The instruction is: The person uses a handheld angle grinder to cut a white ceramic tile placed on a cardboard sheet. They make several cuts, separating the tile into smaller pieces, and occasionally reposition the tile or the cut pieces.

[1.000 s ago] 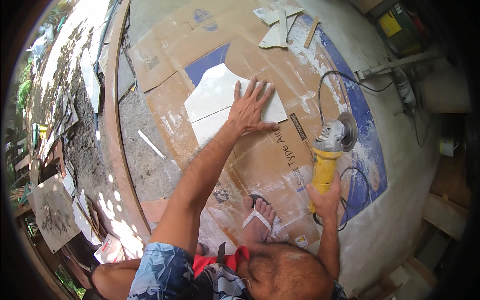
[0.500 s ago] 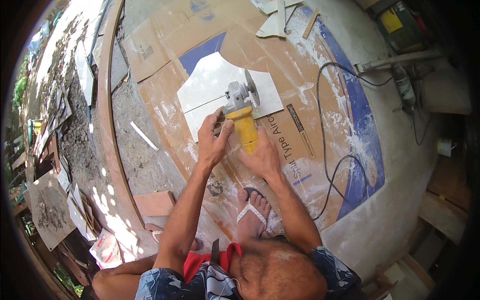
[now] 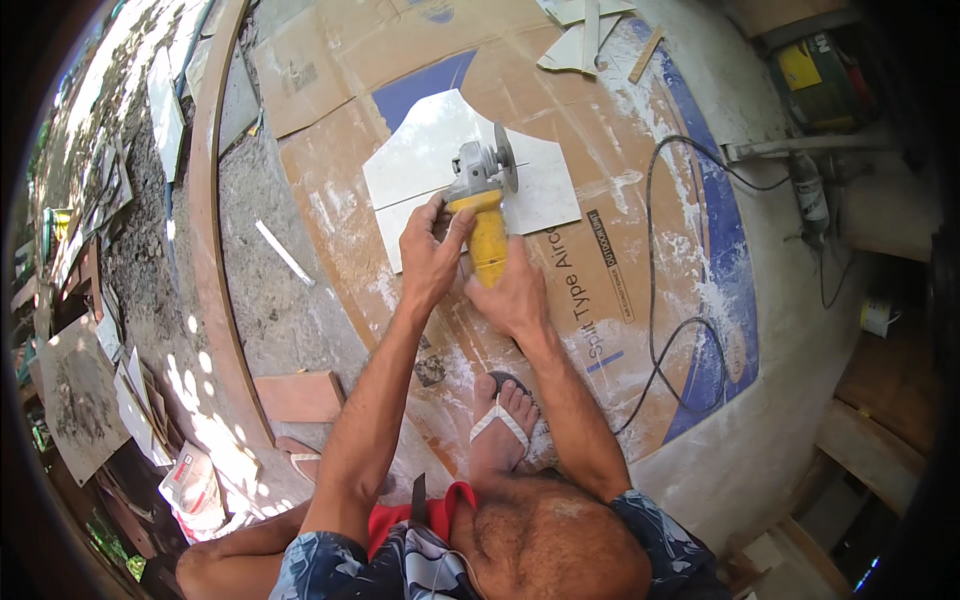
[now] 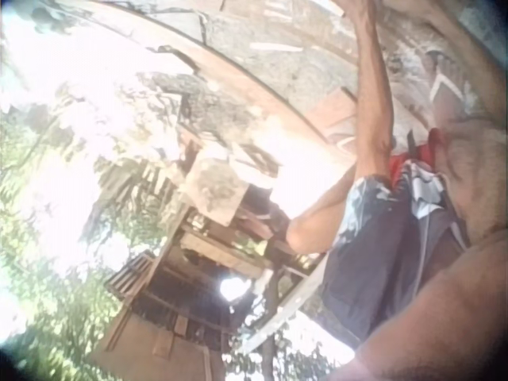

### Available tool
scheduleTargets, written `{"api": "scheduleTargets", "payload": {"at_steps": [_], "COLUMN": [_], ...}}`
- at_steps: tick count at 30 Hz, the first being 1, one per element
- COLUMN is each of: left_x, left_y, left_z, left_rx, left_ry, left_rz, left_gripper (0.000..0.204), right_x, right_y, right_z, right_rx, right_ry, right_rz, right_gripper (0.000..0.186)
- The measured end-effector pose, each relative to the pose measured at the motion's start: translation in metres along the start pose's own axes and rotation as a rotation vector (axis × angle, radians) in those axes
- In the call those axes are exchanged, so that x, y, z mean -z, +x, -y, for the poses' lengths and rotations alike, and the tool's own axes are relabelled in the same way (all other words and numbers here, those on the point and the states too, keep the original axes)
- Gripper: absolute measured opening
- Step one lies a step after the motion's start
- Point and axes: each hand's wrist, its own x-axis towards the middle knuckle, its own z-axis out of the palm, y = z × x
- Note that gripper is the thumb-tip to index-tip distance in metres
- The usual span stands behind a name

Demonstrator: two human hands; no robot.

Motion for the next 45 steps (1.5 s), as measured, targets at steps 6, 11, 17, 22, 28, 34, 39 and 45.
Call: {"api": "scheduleTargets", "payload": {"at_steps": [6, 11, 17, 22, 28, 34, 39, 45], "left_x": [0.001, 0.001, 0.001, 0.002, 0.000, 0.001, 0.001, 0.002], "left_y": [-0.001, -0.001, 0.000, -0.001, -0.001, -0.001, 0.000, 0.000], "left_z": [0.005, 0.006, 0.003, 0.004, 0.002, 0.005, 0.004, 0.002], "left_rx": [0.015, -0.010, -0.030, -0.027, -0.008, -0.031, -0.052, -0.061], "left_ry": [0.022, 0.005, 0.038, 0.052, 0.062, 0.043, 0.064, 0.097], "left_rz": [-0.003, -0.010, -0.001, -0.003, -0.003, -0.010, -0.013, -0.006], "left_gripper": [0.061, 0.062, 0.063, 0.064, 0.063, 0.062, 0.061, 0.061], "right_x": [-0.003, 0.002, 0.002, 0.005, 0.005, 0.001, 0.003, 0.001], "right_y": [0.001, 0.000, 0.000, 0.000, -0.001, 0.000, 0.000, 0.000], "right_z": [-0.006, 0.004, 0.002, 0.010, 0.007, 0.003, 0.007, 0.002], "right_rx": [0.024, -0.075, -0.064, -0.075, -0.074, -0.055, -0.064, -0.025], "right_ry": [0.004, 0.019, 0.027, 0.024, 0.031, 0.032, 0.021, 0.009], "right_rz": [-0.013, 0.042, 0.042, 0.050, 0.041, 0.040, 0.044, 0.031], "right_gripper": [0.066, 0.070, 0.070, 0.070, 0.069, 0.067, 0.066, 0.069]}}
